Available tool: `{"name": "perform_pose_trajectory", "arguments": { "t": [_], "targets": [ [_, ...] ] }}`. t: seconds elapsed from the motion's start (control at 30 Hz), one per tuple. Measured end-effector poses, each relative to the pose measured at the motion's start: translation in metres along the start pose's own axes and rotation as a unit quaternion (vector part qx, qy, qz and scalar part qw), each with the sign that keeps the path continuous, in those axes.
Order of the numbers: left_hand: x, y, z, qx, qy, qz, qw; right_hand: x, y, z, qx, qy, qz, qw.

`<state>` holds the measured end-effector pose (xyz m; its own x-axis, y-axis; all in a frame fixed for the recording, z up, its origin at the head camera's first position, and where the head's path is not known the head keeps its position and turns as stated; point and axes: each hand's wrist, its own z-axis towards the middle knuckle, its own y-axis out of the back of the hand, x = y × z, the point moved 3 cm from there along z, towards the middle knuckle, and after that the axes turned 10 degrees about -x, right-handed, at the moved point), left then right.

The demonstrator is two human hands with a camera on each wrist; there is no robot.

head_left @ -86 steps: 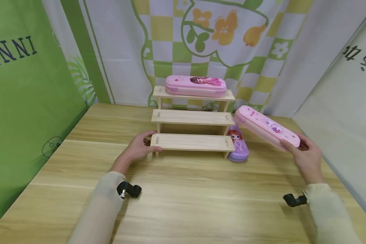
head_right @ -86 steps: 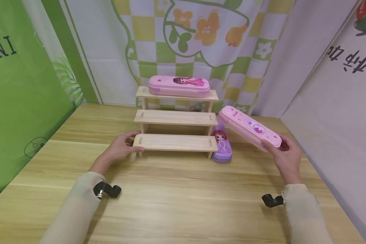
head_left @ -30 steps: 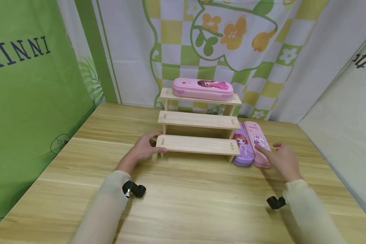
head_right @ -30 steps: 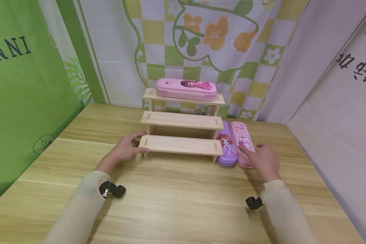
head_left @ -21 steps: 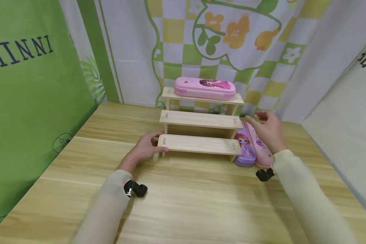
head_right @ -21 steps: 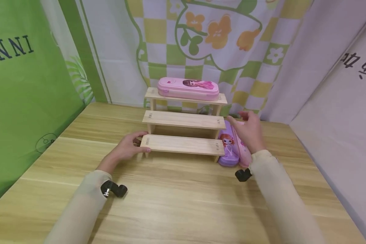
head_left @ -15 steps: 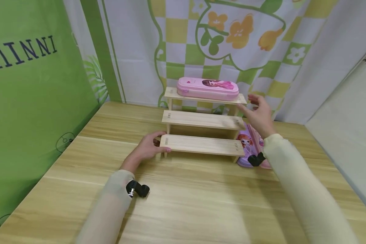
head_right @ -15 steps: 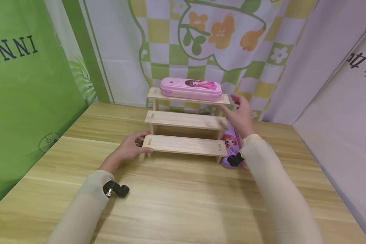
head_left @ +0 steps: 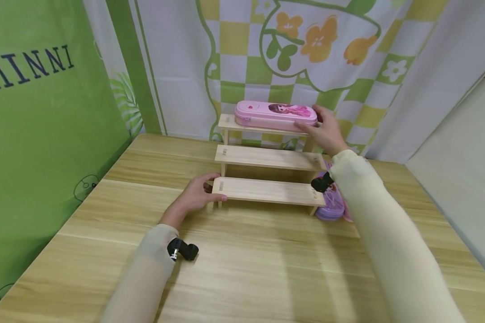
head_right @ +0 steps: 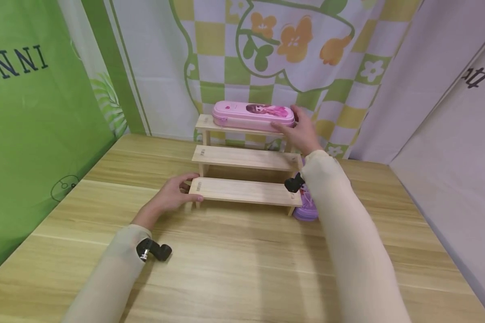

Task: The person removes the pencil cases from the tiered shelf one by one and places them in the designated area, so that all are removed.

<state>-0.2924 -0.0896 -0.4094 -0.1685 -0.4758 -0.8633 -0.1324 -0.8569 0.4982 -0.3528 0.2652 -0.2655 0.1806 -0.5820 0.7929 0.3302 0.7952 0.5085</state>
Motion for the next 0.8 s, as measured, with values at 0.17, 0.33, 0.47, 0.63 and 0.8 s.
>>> {"name": "perform_pose_trajectory", "arguments": {
  "t": [0.17, 0.33, 0.47, 0.63, 0.8],
  "targets": [
    [0.0, 0.0, 0.001, 0.0, -0.002, 0.005, 1.0, -0.002, 0.0, -0.002, -0.01, -0.022, 0.029, 0.9993],
    [-0.002, 0.0, 0.0, -0.001, -0.003, 0.005, 1.0, -0.007, 0.005, -0.008, -0.046, -0.044, 0.065, 0.9958],
    [-0.001, 0.0, 0.0, -0.002, -0.002, 0.004, 1.0, -0.012, 0.013, -0.017, -0.073, -0.064, 0.092, 0.991],
    [-0.001, -0.001, 0.001, 0.001, -0.006, 0.0, 1.0, -0.023, 0.036, -0.041, -0.097, -0.095, 0.125, 0.9829],
    [0.001, 0.0, 0.001, -0.002, -0.001, 0.002, 1.0, -0.041, 0.067, -0.078, -0.154, -0.107, 0.176, 0.9663]
  ]
}}
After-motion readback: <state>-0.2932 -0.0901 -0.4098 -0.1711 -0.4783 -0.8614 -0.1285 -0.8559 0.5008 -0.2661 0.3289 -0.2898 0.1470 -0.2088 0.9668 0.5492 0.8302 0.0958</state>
